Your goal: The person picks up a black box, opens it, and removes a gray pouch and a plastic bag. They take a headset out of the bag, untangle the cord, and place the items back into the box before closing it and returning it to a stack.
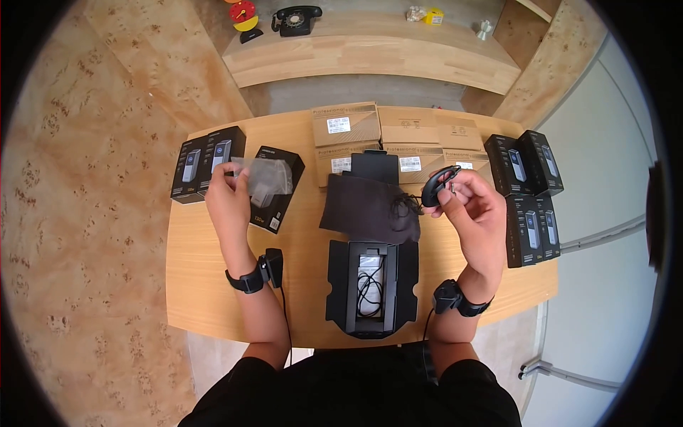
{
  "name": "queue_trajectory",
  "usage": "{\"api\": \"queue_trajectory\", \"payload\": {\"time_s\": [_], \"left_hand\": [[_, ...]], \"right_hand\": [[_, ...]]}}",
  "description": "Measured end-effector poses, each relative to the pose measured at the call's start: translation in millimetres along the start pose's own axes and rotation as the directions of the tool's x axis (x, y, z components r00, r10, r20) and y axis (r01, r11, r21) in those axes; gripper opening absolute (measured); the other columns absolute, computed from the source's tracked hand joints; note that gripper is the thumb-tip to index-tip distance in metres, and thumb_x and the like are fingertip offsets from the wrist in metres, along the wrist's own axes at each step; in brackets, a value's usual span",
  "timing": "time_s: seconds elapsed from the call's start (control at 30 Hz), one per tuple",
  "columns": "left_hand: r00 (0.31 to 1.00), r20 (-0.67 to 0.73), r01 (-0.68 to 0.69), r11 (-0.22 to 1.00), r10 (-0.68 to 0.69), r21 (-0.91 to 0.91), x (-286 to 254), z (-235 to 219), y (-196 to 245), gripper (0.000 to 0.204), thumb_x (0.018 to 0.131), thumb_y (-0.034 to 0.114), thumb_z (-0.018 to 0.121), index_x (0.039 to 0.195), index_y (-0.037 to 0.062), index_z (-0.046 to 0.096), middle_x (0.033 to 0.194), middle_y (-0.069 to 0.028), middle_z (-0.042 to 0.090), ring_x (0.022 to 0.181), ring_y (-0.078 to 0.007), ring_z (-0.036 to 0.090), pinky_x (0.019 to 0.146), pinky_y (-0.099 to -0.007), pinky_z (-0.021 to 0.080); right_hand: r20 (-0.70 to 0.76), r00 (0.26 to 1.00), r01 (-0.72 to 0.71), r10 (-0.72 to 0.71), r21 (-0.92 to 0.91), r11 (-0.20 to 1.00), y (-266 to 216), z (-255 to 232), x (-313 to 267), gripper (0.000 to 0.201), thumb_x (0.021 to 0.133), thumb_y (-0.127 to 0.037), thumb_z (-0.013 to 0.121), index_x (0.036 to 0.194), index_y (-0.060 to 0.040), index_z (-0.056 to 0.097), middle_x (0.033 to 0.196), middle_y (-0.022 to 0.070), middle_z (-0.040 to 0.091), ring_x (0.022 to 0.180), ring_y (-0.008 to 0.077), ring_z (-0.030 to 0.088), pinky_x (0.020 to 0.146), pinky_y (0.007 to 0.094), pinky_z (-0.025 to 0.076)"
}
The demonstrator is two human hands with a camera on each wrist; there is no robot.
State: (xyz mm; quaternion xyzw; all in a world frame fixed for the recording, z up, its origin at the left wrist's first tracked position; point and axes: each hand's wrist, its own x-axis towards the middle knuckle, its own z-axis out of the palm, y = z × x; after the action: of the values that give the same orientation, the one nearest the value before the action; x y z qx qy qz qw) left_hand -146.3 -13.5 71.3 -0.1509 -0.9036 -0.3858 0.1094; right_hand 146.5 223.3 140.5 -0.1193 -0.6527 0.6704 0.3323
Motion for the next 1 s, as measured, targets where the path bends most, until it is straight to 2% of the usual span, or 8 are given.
{"api": "queue_trajectory", "payload": {"time_s": [0.17,0.27,0.33,0.43,0.5,0.6,0.7,1.0], "left_hand": [[0.950,-0.301,0.075,0.877,0.082,0.474,-6.2,22.3,-16.0,0.040,0.094,0.026,0.077,0.128,0.0088,0.067,0.111,-0.0163,0.071,0.102,-0.0346,0.069,0.089,-0.0447,0.054],[0.970,-0.208,-0.047,0.942,0.122,0.333,-15.2,8.6,13.2,0.038,0.095,0.024,0.077,0.128,0.0081,0.068,0.127,-0.0162,0.065,0.115,-0.0336,0.064,0.095,-0.0425,0.052],[0.978,0.053,-0.196,0.975,0.203,-0.108,-24.6,3.7,36.5,0.039,0.095,0.022,0.077,0.130,0.0067,0.067,0.126,-0.0143,0.066,0.115,-0.0311,0.064,0.096,-0.0419,0.052],[0.765,0.379,-0.230,0.770,0.521,-0.595,-47.2,-5.7,81.5,0.042,0.094,0.018,0.079,0.131,0.0037,0.066,0.126,-0.0120,0.066,0.116,-0.0255,0.064,0.099,-0.0388,0.051],[0.607,0.327,-0.234,0.556,0.724,-0.798,-64.1,0.0,99.8,0.040,0.094,0.015,0.078,0.130,0.0033,0.066,0.129,-0.0118,0.066,0.118,-0.0223,0.065,0.099,-0.0373,0.052],[0.410,0.549,-0.040,0.616,0.728,-0.787,-78.3,-6.4,116.4,0.035,0.097,0.011,0.075,0.129,0.0024,0.065,0.122,-0.0109,0.069,0.115,-0.0211,0.067,0.097,-0.0345,0.053],[0.358,0.636,0.031,0.672,0.683,-0.740,-77.5,-6.6,114.5,0.026,0.098,0.007,0.071,0.123,0.0006,0.067,0.108,-0.0095,0.073,0.101,-0.0186,0.071,0.090,-0.0325,0.056],[0.629,0.601,0.105,0.713,0.493,-0.694,-69.8,-18.9,107.9,0.010,0.102,0.004,0.065,0.106,-0.0025,0.071,0.091,-0.0065,0.073,0.085,-0.0112,0.067,0.074,-0.0270,0.053]], "right_hand": [[0.040,0.999,-0.019,0.020,-0.008,1.000,2.7,0.9,-1.1,0.018,0.100,0.009,0.063,0.118,0.0052,0.065,0.111,0.0071,0.071,0.096,0.0105,0.069,0.083,0.0285,0.063],[0.060,0.997,-0.055,0.054,0.013,0.998,0.6,7.9,-2.7,0.018,0.099,0.009,0.063,0.117,0.0044,0.065,0.114,0.0064,0.070,0.098,0.0097,0.068,0.084,0.0279,0.062],[0.099,0.991,-0.093,0.092,0.014,0.996,0.7,12.2,-2.0,0.017,0.100,0.009,0.063,0.116,0.0041,0.065,0.115,0.0057,0.070,0.100,0.0089,0.068,0.085,0.0273,0.062],[0.160,0.978,-0.142,0.130,0.064,0.988,-2.1,21.0,-5.8,0.018,0.100,0.009,0.062,0.117,0.0026,0.064,0.115,0.0043,0.070,0.101,0.0086,0.067,0.086,0.0260,0.059],[0.201,0.974,-0.143,0.109,0.165,0.976,-2.0,26.3,-8.7,0.020,0.100,0.009,0.061,0.119,0.0018,0.063,0.115,0.0038,0.069,0.101,0.0087,0.067,0.086,0.0254,0.058],[0.204,0.974,-0.130,0.100,0.142,0.981,-2.3,25.1,-8.1,0.021,0.101,0.010,0.060,0.119,0.0012,0.061,0.113,0.0040,0.070,0.101,0.0089,0.067,0.085,0.0245,0.055],[0.184,0.980,-0.098,0.073,0.128,0.987,-0.1,20.2,-5.3,0.020,0.101,0.009,0.060,0.119,0.0000,0.061,0.115,0.0047,0.069,0.100,0.0087,0.067,0.084,0.0247,0.054],[0.204,0.972,-0.157,0.120,0.175,0.972,-3.4,19.8,-1.9,0.018,0.099,0.007,0.055,0.114,-0.0006,0.060,0.129,0.0163,0.067,0.101,0.0195,0.072,0.082,0.0283,0.055]]}}
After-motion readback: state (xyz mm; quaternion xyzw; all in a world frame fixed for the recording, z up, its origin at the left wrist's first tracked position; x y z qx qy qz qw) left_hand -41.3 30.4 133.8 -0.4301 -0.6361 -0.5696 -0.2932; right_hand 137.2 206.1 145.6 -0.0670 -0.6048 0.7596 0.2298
